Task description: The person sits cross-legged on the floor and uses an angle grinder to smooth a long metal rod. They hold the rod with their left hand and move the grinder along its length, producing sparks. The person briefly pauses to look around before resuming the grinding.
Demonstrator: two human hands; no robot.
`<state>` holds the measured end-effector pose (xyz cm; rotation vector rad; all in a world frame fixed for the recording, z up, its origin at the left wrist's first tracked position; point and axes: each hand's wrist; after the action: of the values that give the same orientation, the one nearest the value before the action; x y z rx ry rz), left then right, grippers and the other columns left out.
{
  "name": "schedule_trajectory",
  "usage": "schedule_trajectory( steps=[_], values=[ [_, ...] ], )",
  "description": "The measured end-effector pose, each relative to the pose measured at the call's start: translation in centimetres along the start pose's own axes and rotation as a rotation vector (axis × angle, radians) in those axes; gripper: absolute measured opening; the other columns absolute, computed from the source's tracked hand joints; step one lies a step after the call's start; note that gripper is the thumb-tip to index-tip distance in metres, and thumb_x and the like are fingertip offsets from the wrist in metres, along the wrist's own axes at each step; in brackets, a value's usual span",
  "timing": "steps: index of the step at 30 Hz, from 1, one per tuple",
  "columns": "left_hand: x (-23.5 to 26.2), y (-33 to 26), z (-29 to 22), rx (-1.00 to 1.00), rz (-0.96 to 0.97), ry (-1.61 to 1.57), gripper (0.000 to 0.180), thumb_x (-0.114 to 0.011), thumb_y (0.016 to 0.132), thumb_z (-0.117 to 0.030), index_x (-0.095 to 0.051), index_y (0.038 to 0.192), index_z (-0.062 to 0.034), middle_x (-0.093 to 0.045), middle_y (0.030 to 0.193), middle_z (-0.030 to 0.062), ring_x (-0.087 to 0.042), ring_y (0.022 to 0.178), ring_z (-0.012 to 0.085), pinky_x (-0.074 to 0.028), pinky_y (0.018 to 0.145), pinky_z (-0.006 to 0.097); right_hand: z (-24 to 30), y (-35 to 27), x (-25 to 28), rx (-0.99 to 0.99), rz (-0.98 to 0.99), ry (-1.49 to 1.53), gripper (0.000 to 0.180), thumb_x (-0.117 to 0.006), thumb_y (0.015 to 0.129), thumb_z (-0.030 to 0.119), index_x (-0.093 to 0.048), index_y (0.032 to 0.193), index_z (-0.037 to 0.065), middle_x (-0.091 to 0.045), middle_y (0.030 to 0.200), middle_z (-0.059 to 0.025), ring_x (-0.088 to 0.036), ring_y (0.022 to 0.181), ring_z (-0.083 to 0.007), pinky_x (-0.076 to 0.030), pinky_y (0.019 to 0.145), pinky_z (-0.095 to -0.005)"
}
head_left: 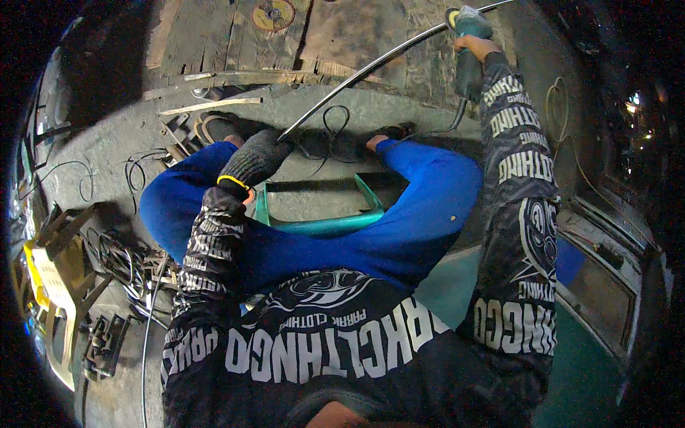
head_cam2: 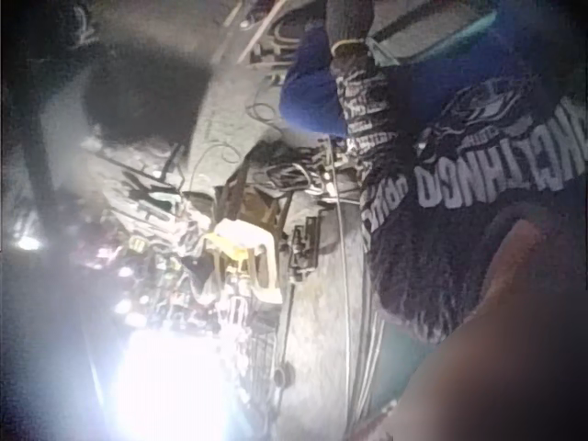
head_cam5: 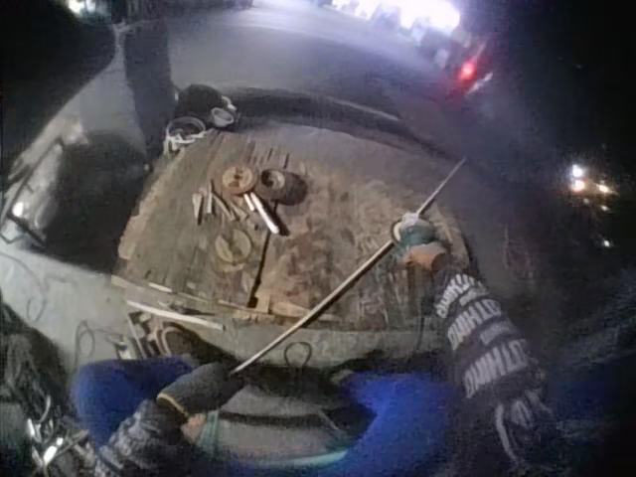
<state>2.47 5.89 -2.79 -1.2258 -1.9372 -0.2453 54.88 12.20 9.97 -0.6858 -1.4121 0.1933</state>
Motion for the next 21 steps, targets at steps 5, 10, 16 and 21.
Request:
schedule_trajectory(
  steps=[5, 10, 16, 21],
  values=[
    [2.1, 0.1, -0.9, 0.085, 0.140, -0.196, 0.017, -0.053, 0.084, -0.011, -0.063, 0.098, -0.0097, -0.059, 0.077, 0.0146, -0.057, 0.072, 0.0319, -0.046, 0.063, 0.043, -2.6, 2.3, 0.5, -0.132, -0.057, 0.240, 0.047, -0.067, 0.062, 0.042, -0.068, 0.095, 0.008, -0.063, 0.104, -0.0156, -0.060, 0.094, -0.0275, -0.046, 0.081, -0.0363],
    [3.0, 0.3, -1.9, 0.079, 0.213, -0.294, 0.017, -0.051, 0.086, -0.013, -0.064, 0.096, -0.0079, -0.062, 0.080, 0.0146, -0.060, 0.072, 0.0307, -0.047, 0.063, 0.041, -1.4, 1.2, -0.1, -0.214, -0.127, 0.379, 0.054, -0.071, 0.056, 0.039, -0.066, 0.095, 0.002, -0.063, 0.104, -0.0172, -0.060, 0.093, -0.0273, -0.047, 0.080, -0.0358],
    [3.4, -0.9, -2.6, -0.057, 0.188, -0.208, 0.022, -0.049, 0.086, -0.016, -0.065, 0.097, -0.0060, -0.065, 0.088, 0.0166, -0.061, 0.079, 0.0325, -0.048, 0.070, 0.041, 4.6, -3.4, -1.9, -0.281, -0.189, 0.457, 0.063, -0.076, 0.050, 0.036, -0.065, 0.096, -0.005, -0.062, 0.104, -0.0191, -0.060, 0.092, -0.0271, -0.047, 0.078, -0.0353],
    [2.7, -1.9, -1.5, -0.209, 0.100, 0.006, 0.022, -0.049, 0.085, -0.014, -0.064, 0.099, -0.0064, -0.064, 0.095, 0.0180, -0.060, 0.089, 0.0375, -0.048, 0.078, 0.044, 8.5, -7.3, -3.9, -0.356, -0.112, 0.375, 0.067, -0.071, 0.057, 0.051, -0.065, 0.106, 0.006, -0.062, 0.115, -0.0169, -0.060, 0.104, -0.0289, -0.047, 0.088, -0.0360]
  ],
)
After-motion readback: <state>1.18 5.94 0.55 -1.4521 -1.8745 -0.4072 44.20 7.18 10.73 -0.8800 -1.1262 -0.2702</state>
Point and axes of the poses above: each hand's wrist, its own y-axis towards the middle knuckle, its own x-axis out of the back of the hand, z = x × y
